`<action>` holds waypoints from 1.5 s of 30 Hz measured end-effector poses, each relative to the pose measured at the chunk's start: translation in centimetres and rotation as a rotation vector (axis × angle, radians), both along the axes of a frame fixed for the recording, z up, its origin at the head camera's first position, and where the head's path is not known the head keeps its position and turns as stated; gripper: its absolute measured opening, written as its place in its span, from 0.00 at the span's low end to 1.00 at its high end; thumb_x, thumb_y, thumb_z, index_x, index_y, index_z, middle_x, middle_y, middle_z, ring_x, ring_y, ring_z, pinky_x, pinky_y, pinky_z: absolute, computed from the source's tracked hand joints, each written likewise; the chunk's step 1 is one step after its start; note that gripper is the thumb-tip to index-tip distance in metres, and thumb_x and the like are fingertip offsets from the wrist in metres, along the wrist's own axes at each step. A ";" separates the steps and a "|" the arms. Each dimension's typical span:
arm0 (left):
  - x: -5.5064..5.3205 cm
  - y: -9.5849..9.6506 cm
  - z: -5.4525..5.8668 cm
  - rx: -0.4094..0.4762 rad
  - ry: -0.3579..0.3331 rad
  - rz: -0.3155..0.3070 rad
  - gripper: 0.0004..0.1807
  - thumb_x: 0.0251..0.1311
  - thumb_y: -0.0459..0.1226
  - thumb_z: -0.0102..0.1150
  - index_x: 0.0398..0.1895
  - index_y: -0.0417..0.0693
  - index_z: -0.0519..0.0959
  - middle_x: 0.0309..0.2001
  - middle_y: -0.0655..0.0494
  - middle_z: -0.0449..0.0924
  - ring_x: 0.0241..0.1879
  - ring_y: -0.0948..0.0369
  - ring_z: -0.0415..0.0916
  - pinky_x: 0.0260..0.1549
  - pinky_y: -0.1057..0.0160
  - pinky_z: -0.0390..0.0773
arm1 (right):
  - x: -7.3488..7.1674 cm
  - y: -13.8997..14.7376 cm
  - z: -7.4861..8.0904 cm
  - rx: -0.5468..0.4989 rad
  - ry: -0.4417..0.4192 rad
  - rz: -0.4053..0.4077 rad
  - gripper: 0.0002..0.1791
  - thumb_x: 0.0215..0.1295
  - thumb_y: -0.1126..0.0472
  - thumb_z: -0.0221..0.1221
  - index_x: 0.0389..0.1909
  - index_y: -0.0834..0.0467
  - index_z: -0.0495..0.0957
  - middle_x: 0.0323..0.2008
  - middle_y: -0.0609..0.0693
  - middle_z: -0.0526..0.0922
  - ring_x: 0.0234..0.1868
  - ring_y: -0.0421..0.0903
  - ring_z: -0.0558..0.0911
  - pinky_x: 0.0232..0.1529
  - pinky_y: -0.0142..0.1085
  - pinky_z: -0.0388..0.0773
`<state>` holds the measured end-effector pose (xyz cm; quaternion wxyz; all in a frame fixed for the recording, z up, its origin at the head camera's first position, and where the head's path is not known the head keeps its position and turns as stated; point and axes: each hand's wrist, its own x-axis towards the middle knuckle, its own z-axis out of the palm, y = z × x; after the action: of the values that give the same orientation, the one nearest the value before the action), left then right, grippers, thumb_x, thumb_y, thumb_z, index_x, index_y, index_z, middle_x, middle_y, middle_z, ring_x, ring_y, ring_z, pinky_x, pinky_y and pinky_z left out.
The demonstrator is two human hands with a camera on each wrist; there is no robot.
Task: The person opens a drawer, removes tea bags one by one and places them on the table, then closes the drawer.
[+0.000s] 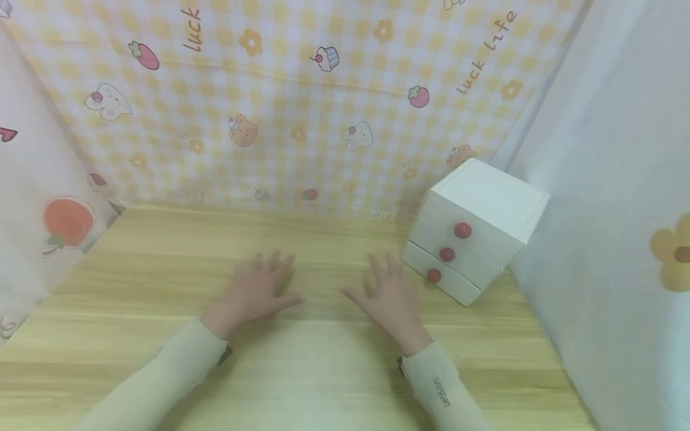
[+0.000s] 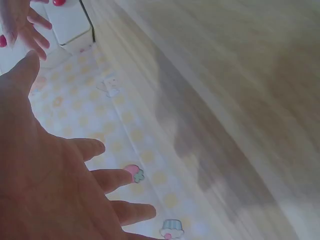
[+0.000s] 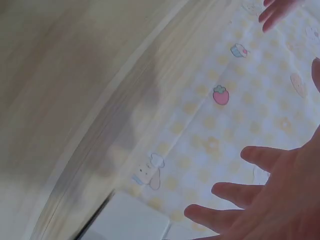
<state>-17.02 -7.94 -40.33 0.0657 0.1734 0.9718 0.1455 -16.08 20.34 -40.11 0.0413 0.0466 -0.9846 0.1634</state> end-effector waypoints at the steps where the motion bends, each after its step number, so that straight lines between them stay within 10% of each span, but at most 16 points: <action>1: 0.0 0.3 0.1 0.014 -0.015 -0.006 0.55 0.60 0.75 0.43 0.82 0.55 0.50 0.81 0.40 0.46 0.77 0.29 0.42 0.65 0.18 0.45 | 0.2 0.3 0.0 -0.004 0.005 -0.006 0.56 0.57 0.20 0.54 0.79 0.50 0.57 0.79 0.64 0.52 0.77 0.71 0.57 0.65 0.78 0.56; 9: -1.0 2.6 1.2 -0.010 -0.020 -0.093 0.52 0.62 0.73 0.44 0.82 0.58 0.47 0.82 0.42 0.43 0.79 0.33 0.42 0.69 0.23 0.46 | 2.4 2.5 1.1 -0.048 0.083 -0.007 0.52 0.61 0.26 0.57 0.79 0.52 0.57 0.78 0.66 0.55 0.74 0.74 0.60 0.66 0.78 0.52; 23: -3.0 7.8 2.7 0.287 -0.233 -0.225 0.54 0.64 0.73 0.42 0.83 0.53 0.43 0.82 0.45 0.43 0.81 0.45 0.44 0.77 0.36 0.48 | 5.7 6.3 2.4 -0.197 0.297 -0.018 0.43 0.63 0.44 0.67 0.76 0.53 0.62 0.78 0.66 0.56 0.74 0.74 0.58 0.66 0.75 0.55; 38: -4.8 14.9 2.5 0.537 -0.170 -0.274 0.46 0.68 0.68 0.44 0.82 0.57 0.49 0.82 0.56 0.50 0.81 0.54 0.49 0.78 0.48 0.54 | 5.0 9.1 3.1 -0.467 0.577 -0.224 0.38 0.67 0.53 0.62 0.76 0.57 0.62 0.79 0.59 0.55 0.79 0.62 0.54 0.75 0.68 0.48; 45: -4.6 17.7 2.7 0.665 -0.202 -0.186 0.49 0.68 0.67 0.45 0.83 0.58 0.42 0.83 0.56 0.43 0.82 0.54 0.44 0.78 0.46 0.53 | 4.2 9.3 2.9 -0.597 0.649 -0.334 0.40 0.70 0.49 0.58 0.80 0.50 0.54 0.81 0.51 0.48 0.82 0.52 0.47 0.80 0.58 0.40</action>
<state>-21.60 9.74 -37.68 0.1144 0.2576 0.8400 0.4636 -11.85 29.67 -37.16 0.3844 -0.0778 -0.8247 0.4075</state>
